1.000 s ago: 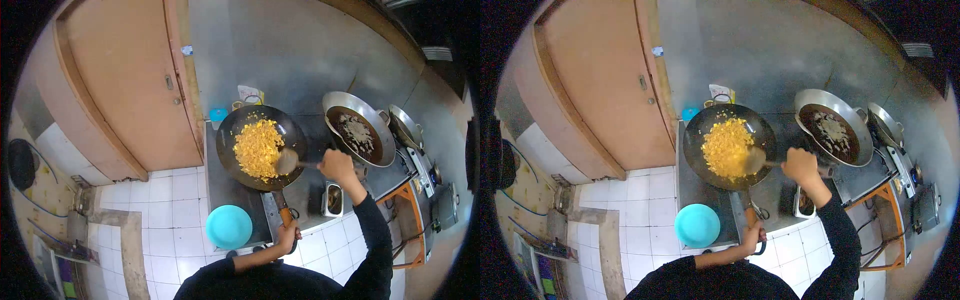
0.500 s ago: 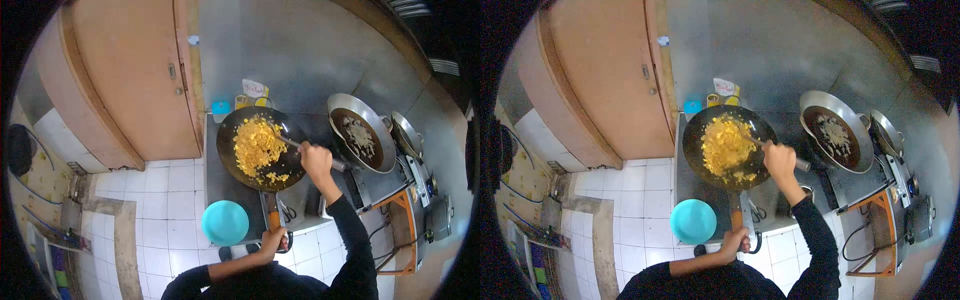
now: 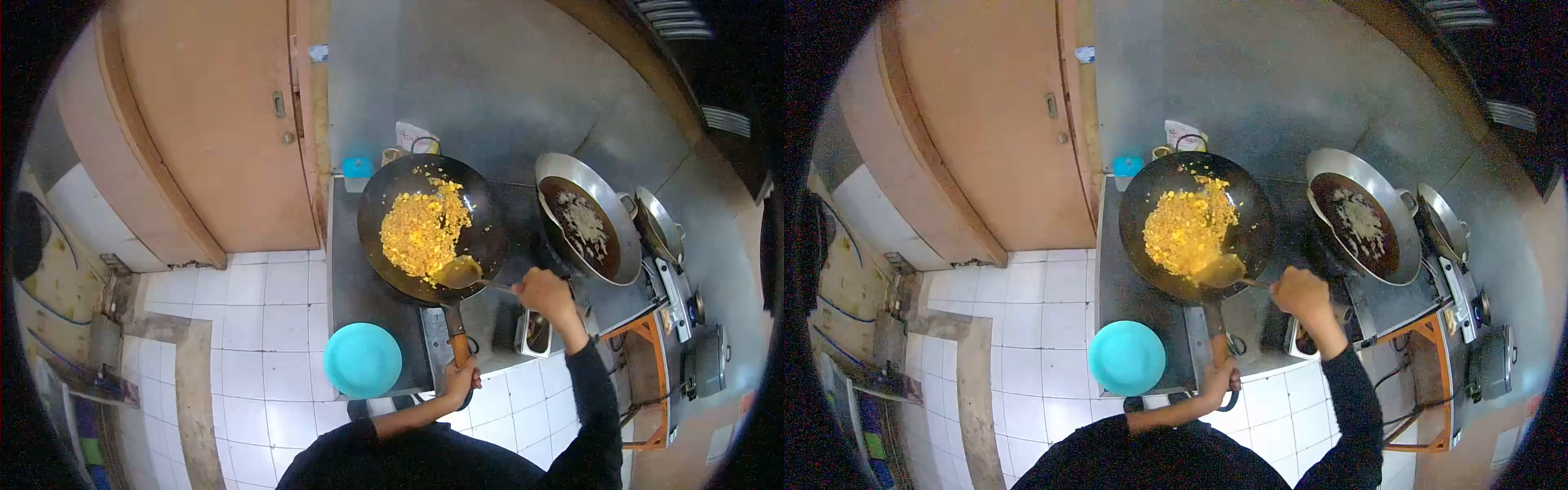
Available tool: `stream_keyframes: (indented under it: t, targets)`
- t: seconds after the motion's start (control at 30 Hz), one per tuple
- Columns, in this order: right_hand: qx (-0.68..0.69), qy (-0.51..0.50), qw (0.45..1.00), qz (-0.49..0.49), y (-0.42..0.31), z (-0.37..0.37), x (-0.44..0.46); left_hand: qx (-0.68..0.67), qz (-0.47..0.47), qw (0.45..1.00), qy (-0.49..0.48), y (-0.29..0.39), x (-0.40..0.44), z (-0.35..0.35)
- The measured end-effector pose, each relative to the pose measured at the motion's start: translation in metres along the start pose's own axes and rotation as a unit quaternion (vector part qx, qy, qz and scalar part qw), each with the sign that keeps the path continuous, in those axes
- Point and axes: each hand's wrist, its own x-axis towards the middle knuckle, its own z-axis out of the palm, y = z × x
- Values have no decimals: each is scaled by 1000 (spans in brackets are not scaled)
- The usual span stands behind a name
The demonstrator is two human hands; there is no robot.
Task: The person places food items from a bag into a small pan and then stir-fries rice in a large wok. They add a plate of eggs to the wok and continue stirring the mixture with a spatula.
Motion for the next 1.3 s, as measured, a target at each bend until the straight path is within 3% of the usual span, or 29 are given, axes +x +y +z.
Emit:
stream_keyframes:
  t: [0.07, 0.2, 0.27, 0.43, 0.47, 0.53, 0.67, 0.83, 1.0, 1.07, 1.13, 1.3]
  targets:
    - [95, -70, 990, 76, -8, 42, 20, 14, 18, 1000, 10, 8, -11, 11]
    - [154, -3, 983, 100, -41, 68, 67, 3, 11, 1000, 23, 15, -32, 20]
    - [158, 33, 981, 106, -42, 56, 77, 5, -45, 999, 25, 29, -48, 16]
    - [38, 214, 976, -20, -32, 4, 59, 62, -81, 994, 25, 69, -74, -19]
    - [39, 213, 976, -17, -28, -4, 52, 80, -79, 993, 29, 80, -78, -24]
    - [-26, 312, 940, -134, -18, -14, 45, 83, -82, 993, 0, 86, -74, -39]
    - [-67, 396, 904, -148, 4, -8, 25, 63, -79, 994, -34, 91, -71, -51]
    - [-112, 234, 955, -143, 22, 39, 1, 52, -97, 994, -25, 88, -70, -44]
    - [-97, 265, 954, -107, 17, 57, 5, 96, -27, 995, 29, 53, -47, -35]
    - [-104, 200, 969, -103, 13, 59, 13, 97, -20, 994, 53, 41, -38, -26]
    - [-120, 208, 967, -86, 13, 43, 14, 59, 22, 996, 67, 29, -29, -18]
    - [1, 198, 980, 28, 16, -1, -8, 54, 57, 995, 67, 6, -6, -9]
